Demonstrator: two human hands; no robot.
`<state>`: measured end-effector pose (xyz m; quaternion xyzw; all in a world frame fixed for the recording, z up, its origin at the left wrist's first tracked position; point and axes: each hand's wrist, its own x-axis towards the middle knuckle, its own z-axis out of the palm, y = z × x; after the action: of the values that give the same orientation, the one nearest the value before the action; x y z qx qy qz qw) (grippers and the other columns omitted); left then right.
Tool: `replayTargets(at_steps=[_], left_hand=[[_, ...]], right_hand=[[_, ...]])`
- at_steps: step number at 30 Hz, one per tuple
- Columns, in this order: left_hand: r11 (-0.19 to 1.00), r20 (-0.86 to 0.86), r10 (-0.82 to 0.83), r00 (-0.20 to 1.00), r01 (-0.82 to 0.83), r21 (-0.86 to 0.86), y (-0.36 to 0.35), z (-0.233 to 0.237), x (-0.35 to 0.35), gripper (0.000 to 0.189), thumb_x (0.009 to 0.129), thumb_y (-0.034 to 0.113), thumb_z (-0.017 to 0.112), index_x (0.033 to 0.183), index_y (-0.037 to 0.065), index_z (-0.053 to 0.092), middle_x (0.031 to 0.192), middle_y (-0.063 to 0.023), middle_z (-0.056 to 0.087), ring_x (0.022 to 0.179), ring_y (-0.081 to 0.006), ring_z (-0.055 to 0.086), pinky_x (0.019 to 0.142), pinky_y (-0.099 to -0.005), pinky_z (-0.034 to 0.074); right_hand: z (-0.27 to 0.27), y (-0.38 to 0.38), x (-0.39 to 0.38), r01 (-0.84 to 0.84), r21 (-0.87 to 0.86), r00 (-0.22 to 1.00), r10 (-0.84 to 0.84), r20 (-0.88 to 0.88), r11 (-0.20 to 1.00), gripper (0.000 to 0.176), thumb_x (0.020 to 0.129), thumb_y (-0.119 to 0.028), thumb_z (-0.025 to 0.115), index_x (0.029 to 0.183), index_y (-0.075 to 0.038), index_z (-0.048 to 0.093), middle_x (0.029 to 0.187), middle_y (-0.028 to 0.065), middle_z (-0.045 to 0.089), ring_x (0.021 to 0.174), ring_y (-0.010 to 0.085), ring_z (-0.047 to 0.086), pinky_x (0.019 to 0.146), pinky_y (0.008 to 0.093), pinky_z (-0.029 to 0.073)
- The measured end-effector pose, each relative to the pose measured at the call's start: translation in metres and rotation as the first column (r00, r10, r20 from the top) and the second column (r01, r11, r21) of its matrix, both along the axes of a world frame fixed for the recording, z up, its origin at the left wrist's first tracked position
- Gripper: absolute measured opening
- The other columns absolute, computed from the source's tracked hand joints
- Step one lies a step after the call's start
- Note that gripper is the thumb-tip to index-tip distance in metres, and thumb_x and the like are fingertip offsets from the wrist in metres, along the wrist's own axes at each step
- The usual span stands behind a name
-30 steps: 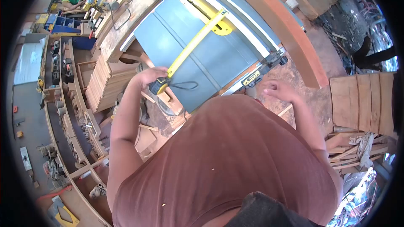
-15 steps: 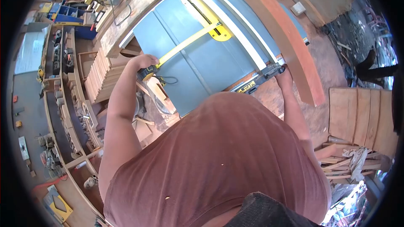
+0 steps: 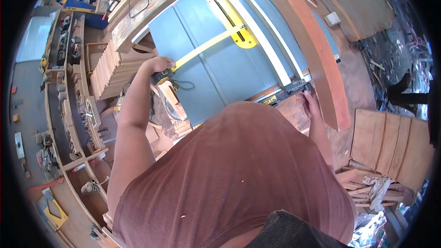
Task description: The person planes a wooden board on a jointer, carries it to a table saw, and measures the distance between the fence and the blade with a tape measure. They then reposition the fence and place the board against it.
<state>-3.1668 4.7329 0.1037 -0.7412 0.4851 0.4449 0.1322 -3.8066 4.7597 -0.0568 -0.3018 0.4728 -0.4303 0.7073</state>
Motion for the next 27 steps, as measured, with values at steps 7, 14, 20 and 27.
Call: replayTargets(at_steps=[7,14,20,27], left_hand=[[0.999,0.015,-0.020,1.000,0.019,0.031,-0.004,0.000,0.000,0.032,0.092,0.033,0.059,0.110,0.008,0.067,0.100,-0.0084,0.067,0.091,-0.0190,0.059,0.083,-0.0353,0.047],[0.997,-0.067,0.076,0.995,-0.074,0.037,0.002,-0.008,0.011,0.031,0.092,0.031,0.060,0.106,0.005,0.067,0.095,-0.0049,0.066,0.088,-0.0145,0.057,0.081,-0.0331,0.046],[0.973,-0.110,0.212,0.971,-0.199,0.119,0.001,0.002,-0.001,0.028,0.095,0.029,0.058,0.100,0.003,0.067,0.085,-0.0013,0.064,0.077,-0.0111,0.056,0.072,-0.0292,0.047],[0.971,-0.124,0.213,0.969,-0.196,0.136,0.000,0.001,0.004,0.029,0.094,0.029,0.058,0.101,0.003,0.068,0.086,-0.0031,0.066,0.077,-0.0113,0.058,0.071,-0.0291,0.047]], right_hand=[[-0.114,-0.032,-0.001,0.548,0.240,0.835,-0.538,-0.112,0.801,0.049,0.098,-0.041,0.043,0.134,-0.006,0.043,0.122,0.0116,0.055,0.107,0.0195,0.058,0.085,0.0380,0.049],[-0.189,-0.103,0.004,0.618,0.179,0.745,-0.498,-0.443,0.765,0.050,0.099,-0.041,0.040,0.132,-0.005,0.045,0.125,0.0111,0.053,0.114,0.0209,0.054,0.092,0.0391,0.046],[-0.221,-0.107,-0.020,0.656,0.223,0.716,-0.501,-0.486,0.721,0.048,0.099,-0.040,0.041,0.131,-0.005,0.045,0.125,0.0114,0.054,0.114,0.0217,0.054,0.091,0.0387,0.046],[-0.216,-0.099,-0.037,0.636,0.277,0.771,-0.573,-0.278,0.720,0.046,0.098,-0.038,0.042,0.130,-0.005,0.046,0.124,0.0117,0.054,0.113,0.0227,0.054,0.090,0.0383,0.047]])
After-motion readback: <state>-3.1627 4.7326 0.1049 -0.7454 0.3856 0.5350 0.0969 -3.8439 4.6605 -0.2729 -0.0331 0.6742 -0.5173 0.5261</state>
